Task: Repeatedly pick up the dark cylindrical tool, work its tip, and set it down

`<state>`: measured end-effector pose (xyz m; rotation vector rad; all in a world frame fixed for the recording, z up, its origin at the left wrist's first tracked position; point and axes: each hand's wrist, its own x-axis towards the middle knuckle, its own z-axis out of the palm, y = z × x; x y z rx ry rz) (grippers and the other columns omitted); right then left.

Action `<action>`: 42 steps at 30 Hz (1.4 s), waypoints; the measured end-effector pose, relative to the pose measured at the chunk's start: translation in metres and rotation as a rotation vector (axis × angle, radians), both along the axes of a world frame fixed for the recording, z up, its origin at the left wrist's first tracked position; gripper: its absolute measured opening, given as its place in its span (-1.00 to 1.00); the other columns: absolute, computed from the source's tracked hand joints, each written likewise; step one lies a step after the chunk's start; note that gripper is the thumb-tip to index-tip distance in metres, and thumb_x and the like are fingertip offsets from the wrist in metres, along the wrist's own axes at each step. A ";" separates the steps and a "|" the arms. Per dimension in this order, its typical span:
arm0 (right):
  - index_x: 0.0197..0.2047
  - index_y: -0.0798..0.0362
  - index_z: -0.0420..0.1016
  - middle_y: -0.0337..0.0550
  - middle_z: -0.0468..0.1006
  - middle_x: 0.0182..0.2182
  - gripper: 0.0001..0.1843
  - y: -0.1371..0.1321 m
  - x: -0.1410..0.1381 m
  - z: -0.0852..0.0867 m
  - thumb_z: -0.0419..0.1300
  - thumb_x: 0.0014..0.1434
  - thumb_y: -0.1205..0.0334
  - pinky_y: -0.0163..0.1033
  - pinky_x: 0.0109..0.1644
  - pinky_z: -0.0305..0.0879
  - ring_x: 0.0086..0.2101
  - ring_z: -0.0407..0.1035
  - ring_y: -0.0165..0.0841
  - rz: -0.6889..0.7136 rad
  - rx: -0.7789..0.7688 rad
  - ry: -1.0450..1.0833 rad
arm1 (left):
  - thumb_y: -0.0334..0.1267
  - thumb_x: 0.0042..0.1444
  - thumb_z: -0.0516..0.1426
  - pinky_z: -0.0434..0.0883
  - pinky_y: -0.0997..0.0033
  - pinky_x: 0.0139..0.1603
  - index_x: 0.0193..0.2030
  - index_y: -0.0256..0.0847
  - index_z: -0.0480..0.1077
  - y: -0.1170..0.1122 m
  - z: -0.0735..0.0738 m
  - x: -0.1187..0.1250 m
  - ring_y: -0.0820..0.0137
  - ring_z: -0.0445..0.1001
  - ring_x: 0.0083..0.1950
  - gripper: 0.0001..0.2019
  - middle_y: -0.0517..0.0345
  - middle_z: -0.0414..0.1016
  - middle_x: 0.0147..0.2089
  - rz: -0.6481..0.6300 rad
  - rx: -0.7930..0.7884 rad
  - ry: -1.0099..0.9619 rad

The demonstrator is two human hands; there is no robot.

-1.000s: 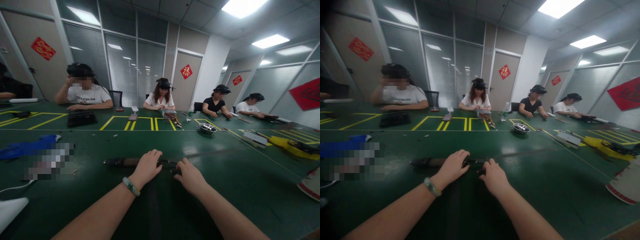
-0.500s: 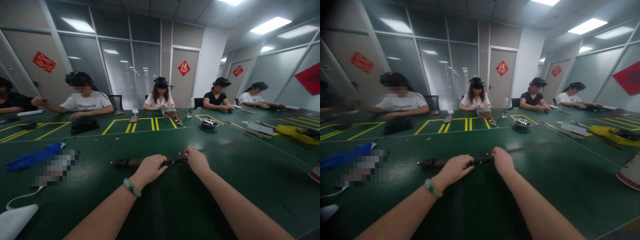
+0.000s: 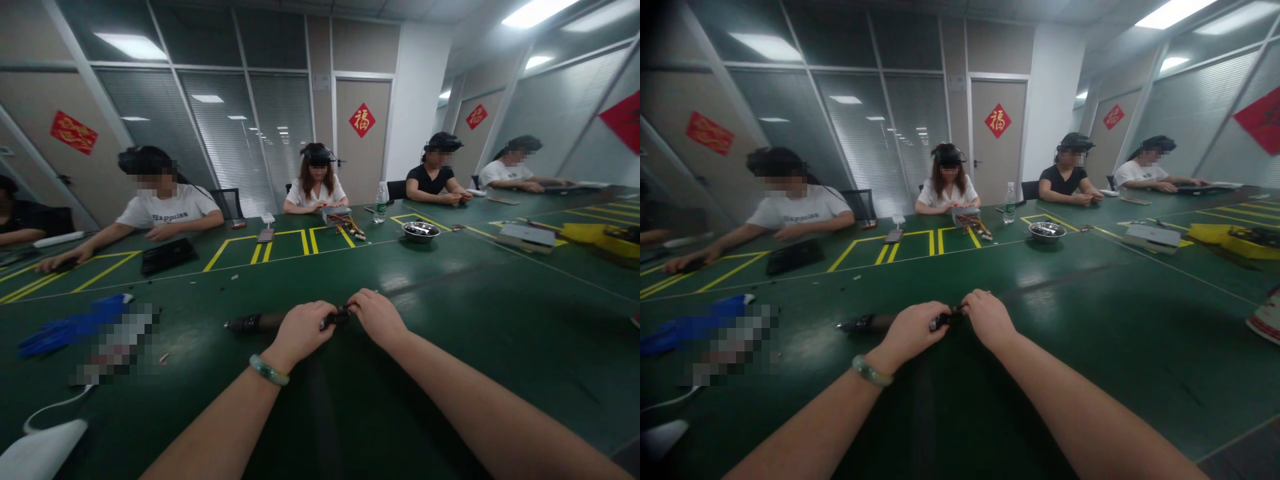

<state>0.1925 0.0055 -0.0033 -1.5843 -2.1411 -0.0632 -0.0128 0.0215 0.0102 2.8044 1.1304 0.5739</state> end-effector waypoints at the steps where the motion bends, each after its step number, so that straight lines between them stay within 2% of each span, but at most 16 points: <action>1: -0.15 0.03 0.50 -0.16 0.48 -0.21 -0.86 -0.002 0.002 0.000 0.12 0.29 0.29 -0.19 -0.02 0.22 -0.17 0.36 -0.28 0.011 -0.004 0.004 | -0.24 0.17 0.14 0.35 0.32 -0.05 -0.07 -0.07 0.38 0.000 -0.001 0.001 0.32 0.44 -0.06 -0.81 0.20 0.48 -0.06 0.008 0.002 0.002; 8: -0.22 0.02 0.55 -0.22 0.50 -0.27 -0.90 -0.009 0.002 0.004 0.18 0.25 0.30 -0.27 -0.11 0.24 -0.23 0.37 -0.36 0.109 -0.018 -0.017 | -0.25 0.18 0.12 0.35 0.32 -0.09 -0.14 -0.09 0.38 -0.001 -0.004 0.004 0.33 0.44 -0.11 -0.89 0.20 0.47 -0.14 -0.001 0.058 -0.005; 16: -0.23 0.00 0.55 -0.24 0.50 -0.28 -0.93 -0.007 0.004 0.001 0.25 0.19 0.30 -0.28 -0.11 0.24 -0.26 0.38 -0.38 0.175 0.011 -0.033 | -0.22 0.22 0.11 0.37 0.33 -0.13 -0.11 -0.07 0.38 0.001 -0.007 0.004 0.35 0.45 -0.14 -0.88 0.22 0.48 -0.13 0.002 0.052 -0.047; 21: -0.23 0.02 0.54 -0.23 0.50 -0.27 -0.93 -0.008 0.005 0.001 0.25 0.19 0.30 -0.27 -0.08 0.24 -0.25 0.38 -0.39 0.214 0.022 -0.034 | -0.24 0.25 0.09 0.38 0.31 -0.04 -0.12 -0.07 0.41 0.003 -0.008 0.003 0.34 0.45 -0.08 -0.89 0.20 0.49 -0.09 -0.041 0.069 -0.033; 34: -0.26 0.04 0.52 -0.23 0.49 -0.33 -0.96 -0.005 -0.001 -0.007 0.24 0.20 0.28 -0.27 -0.13 0.24 -0.28 0.38 -0.39 0.144 -0.017 0.062 | -0.29 0.22 0.11 0.38 0.31 -0.03 -0.12 -0.09 0.43 0.003 -0.010 0.005 0.34 0.46 -0.08 -0.88 0.18 0.49 -0.10 -0.036 0.089 -0.030; 42: -0.24 0.04 0.52 -0.22 0.51 -0.30 -0.94 -0.002 0.003 -0.008 0.22 0.22 0.27 -0.27 -0.14 0.24 -0.27 0.38 -0.38 0.123 -0.024 0.060 | -0.26 0.20 0.12 0.38 0.31 -0.10 -0.15 -0.09 0.42 0.004 -0.012 0.006 0.33 0.46 -0.12 -0.90 0.19 0.49 -0.13 -0.010 0.085 -0.031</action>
